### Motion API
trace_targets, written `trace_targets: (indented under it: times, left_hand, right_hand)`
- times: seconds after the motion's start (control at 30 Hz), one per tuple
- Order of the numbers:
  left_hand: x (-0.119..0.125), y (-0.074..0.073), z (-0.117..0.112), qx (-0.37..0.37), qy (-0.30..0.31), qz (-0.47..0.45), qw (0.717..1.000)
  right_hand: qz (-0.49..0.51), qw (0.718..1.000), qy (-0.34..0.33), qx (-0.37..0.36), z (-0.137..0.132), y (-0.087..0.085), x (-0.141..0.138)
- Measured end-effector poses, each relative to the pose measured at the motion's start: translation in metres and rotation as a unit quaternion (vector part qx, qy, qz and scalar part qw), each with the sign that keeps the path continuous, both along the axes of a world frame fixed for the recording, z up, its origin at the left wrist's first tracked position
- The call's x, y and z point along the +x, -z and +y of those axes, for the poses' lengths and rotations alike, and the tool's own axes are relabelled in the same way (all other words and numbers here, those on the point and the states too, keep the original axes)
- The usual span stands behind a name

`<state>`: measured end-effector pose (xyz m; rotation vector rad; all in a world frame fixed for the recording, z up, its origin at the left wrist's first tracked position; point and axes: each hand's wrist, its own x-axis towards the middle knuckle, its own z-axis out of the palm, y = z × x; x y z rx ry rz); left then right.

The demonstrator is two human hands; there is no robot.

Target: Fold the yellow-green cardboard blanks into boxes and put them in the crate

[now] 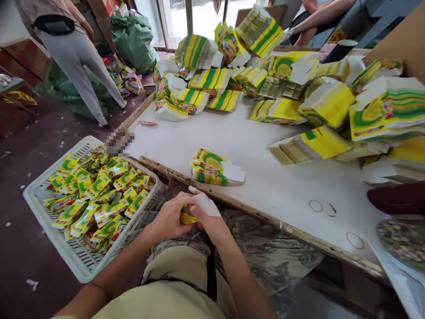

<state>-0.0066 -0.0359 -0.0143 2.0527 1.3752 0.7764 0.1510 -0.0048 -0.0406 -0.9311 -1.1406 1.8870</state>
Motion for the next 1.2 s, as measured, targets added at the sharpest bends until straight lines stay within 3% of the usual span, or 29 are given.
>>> trace_targets:
  times: [0.13, 0.23, 0.3, 0.4, 0.6, 0.83, 0.97, 1.03, 1.13, 1.2]
  left_hand:
    - [-0.001, 0.006, 0.007, -0.090, -0.017, 0.002, 0.996]
    - [-0.001, 0.015, 0.013, -0.030, -0.026, -0.033, 0.999]
    - [-0.001, 0.017, 0.014, 0.031, -0.058, -0.051, 0.997]
    - [-0.003, 0.013, 0.014, 0.058, -0.119, -0.019, 0.991]
    - [-0.012, 0.003, 0.010, 0.039, -0.118, 0.005, 0.992]
    - [-0.011, -0.004, 0.013, 0.029, -0.091, 0.006, 0.995]
    - [-0.005, -0.010, 0.015, 0.074, -0.110, 0.037, 0.990]
    - [-0.015, -0.013, 0.015, 0.066, -0.120, 0.053, 0.989]
    - [-0.062, -0.015, 0.008, 0.030, -0.199, 0.110, 0.973]
    - [-0.108, -0.015, -0.002, 0.018, -0.314, 0.200, 0.928]
  right_hand:
    - [-0.084, 0.978, 0.012, 0.190, -0.005, 0.003, -0.001]
    - [-0.193, 0.916, -0.015, 0.351, -0.007, -0.001, 0.000]
    - [-0.223, 0.887, 0.016, 0.404, -0.003, -0.005, 0.002]
    - [-0.230, 0.876, 0.057, 0.421, 0.006, -0.011, 0.008]
    - [-0.296, 0.837, -0.065, 0.455, 0.011, -0.013, 0.017]
    - [-0.257, 0.852, -0.111, 0.442, 0.021, -0.027, 0.033]
    - [-0.248, 0.874, -0.020, 0.418, 0.013, -0.026, 0.015]
    - [-0.243, 0.882, 0.016, 0.404, 0.010, -0.021, 0.006]
    - [-0.270, 0.875, 0.080, 0.393, 0.025, -0.017, 0.009]
    - [-0.324, 0.843, 0.161, 0.398, 0.048, -0.014, 0.020]
